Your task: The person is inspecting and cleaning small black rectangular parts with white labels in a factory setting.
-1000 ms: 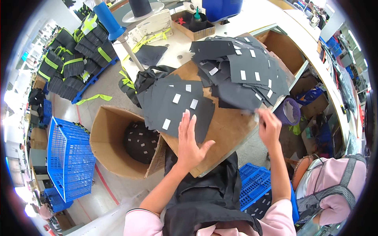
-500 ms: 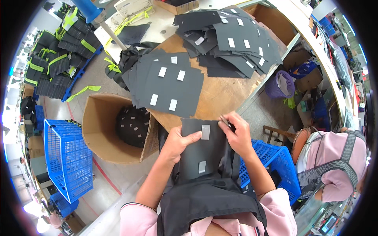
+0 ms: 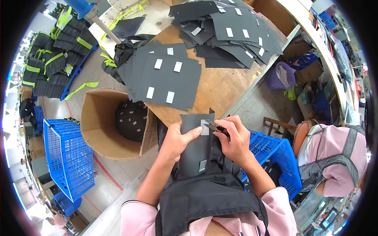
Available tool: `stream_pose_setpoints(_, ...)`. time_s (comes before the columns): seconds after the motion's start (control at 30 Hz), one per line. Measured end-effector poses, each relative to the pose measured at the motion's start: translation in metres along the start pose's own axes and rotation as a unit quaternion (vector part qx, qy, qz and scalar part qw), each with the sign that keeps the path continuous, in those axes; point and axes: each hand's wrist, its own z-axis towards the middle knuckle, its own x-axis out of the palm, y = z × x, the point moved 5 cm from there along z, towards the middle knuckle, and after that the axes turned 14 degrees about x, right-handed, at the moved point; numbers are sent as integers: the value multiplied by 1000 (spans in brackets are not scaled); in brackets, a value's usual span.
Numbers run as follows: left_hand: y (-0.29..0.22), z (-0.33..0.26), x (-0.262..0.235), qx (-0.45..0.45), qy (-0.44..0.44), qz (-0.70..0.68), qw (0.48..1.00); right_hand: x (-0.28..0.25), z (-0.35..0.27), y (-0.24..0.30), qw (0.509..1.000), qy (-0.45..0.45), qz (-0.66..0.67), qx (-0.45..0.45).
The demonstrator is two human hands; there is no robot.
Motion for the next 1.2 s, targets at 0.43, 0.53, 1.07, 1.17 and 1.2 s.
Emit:
stream_pose_setpoints(0.43,-1,-3,3,-8,2,17,1000,-12,-8,10,998,-33,-47,-28)
stream_pose_setpoints(0.53,-1,-1,1,-1,6,20,1000,-10,-5,8,999,6,-41,-5)
stream_pose_setpoints(1.07,-3,-3,0,-13,21,34,999,-15,-10,8,998,-59,19,-33)
stream_pose_setpoints(1.17,-1,-2,4,-10,36,51,998,-6,-8,-3,999,-26,22,-11)
stream_pose_setpoints(1.2,2,-2,2,-7,39,65,997,-8,-8,-5,998,-42,53,10)
